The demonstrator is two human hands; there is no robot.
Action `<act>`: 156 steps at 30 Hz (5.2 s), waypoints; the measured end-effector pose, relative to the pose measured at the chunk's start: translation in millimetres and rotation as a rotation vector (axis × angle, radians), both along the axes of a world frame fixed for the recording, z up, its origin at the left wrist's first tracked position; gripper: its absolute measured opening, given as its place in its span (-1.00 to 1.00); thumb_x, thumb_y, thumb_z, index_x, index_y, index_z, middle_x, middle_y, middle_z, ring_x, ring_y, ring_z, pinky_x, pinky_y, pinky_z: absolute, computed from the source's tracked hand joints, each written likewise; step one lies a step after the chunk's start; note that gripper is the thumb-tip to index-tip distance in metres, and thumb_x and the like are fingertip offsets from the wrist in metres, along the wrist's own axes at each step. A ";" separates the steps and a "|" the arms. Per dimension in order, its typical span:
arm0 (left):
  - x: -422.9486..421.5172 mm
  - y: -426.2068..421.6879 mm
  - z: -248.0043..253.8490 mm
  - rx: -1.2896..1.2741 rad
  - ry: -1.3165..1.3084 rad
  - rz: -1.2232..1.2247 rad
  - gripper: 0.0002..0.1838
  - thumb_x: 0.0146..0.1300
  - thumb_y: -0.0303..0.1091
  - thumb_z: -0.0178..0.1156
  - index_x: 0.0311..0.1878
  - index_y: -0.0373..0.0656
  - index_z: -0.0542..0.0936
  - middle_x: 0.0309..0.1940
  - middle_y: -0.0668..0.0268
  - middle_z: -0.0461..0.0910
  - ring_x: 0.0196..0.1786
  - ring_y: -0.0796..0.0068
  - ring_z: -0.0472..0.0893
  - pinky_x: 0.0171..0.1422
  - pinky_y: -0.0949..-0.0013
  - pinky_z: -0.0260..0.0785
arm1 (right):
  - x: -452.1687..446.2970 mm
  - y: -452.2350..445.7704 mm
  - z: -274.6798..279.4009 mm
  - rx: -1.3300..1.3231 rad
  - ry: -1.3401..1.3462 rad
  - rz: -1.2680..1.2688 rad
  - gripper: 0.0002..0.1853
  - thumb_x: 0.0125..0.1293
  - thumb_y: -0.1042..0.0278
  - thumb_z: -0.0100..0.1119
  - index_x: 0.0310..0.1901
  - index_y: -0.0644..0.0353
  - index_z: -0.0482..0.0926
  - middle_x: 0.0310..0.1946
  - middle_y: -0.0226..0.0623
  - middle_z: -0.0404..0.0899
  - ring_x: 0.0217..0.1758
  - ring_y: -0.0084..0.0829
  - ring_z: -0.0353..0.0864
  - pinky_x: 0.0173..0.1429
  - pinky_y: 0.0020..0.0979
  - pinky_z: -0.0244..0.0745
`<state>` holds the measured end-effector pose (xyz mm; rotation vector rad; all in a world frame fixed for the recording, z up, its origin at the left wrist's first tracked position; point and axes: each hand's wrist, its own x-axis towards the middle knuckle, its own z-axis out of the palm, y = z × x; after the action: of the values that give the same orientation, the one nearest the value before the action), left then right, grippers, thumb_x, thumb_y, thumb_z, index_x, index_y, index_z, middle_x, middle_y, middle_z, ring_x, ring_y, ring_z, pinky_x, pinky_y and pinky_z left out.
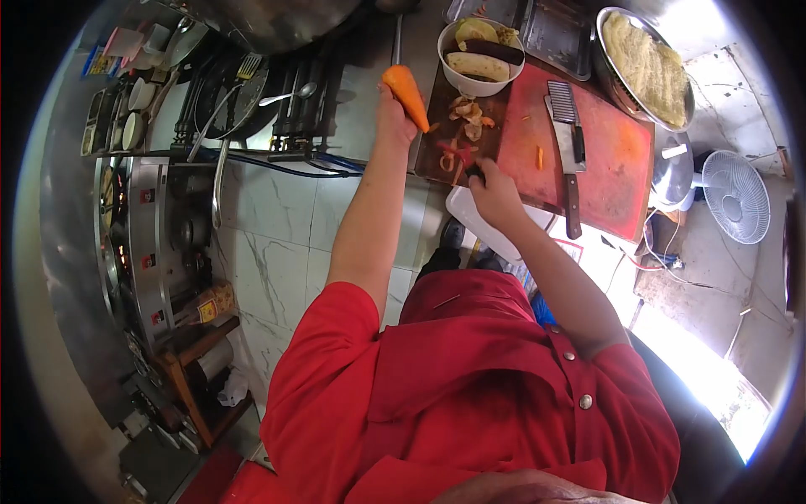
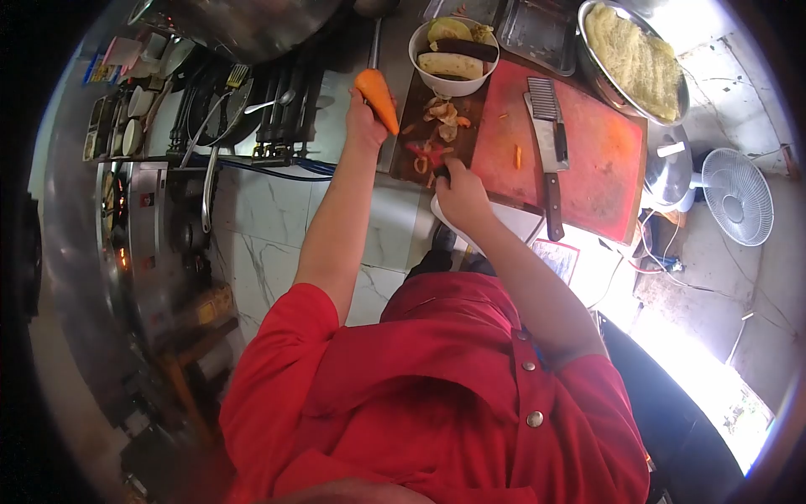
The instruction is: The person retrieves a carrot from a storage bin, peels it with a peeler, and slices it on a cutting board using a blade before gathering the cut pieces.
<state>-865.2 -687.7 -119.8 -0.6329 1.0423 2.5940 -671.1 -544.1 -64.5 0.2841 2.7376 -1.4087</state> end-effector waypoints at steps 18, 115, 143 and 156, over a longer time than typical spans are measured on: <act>12.5 6.5 11.3 0.040 -0.027 0.031 -0.46 0.39 0.21 -0.24 0.01 -0.05 0.46 -0.26 0.32 0.50 -0.25 0.38 0.49 -0.15 0.29 0.43 | -25.6 -6.6 25.3 -0.108 -0.077 -0.053 -0.61 0.22 0.36 -0.04 0.05 0.41 0.35 -0.21 0.26 0.51 -0.10 0.16 0.52 -0.03 -0.01 0.38; 1.7 0.5 -14.2 0.051 0.034 -0.098 -0.50 0.47 0.05 -0.32 0.02 -0.17 0.43 -0.28 0.19 0.51 -0.36 0.42 0.45 -0.27 0.44 0.33 | -46.9 16.4 49.4 0.095 -0.275 0.106 -0.63 0.27 0.31 -0.07 -0.01 0.45 0.31 -0.25 0.25 0.55 -0.09 0.16 0.53 0.01 -0.03 0.38; 4.3 23.5 22.2 0.107 0.230 -0.096 -0.44 0.43 0.16 -0.35 0.06 -0.10 0.42 -0.22 0.28 0.50 -0.30 0.41 0.47 -0.23 0.32 0.42 | -38.2 -9.2 51.7 0.268 0.244 0.137 -0.73 0.30 0.31 -0.07 -0.05 0.29 0.31 -0.34 0.23 0.50 -0.24 0.18 0.54 -0.18 0.03 0.43; 33.8 24.4 10.3 0.065 0.134 -0.221 -0.39 0.43 0.20 -0.42 0.00 -0.10 0.46 -0.31 0.28 0.51 -0.32 0.37 0.52 -0.25 0.31 0.42 | -88.8 -8.9 50.6 0.123 0.005 -0.026 -0.67 0.26 0.36 -0.12 -0.02 0.40 0.33 -0.29 0.28 0.52 -0.11 0.17 0.53 -0.01 0.00 0.41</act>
<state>-831.3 -663.3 -109.6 -0.3121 0.9999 2.4907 -759.9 -553.0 -14.0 0.3230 2.8395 -1.2499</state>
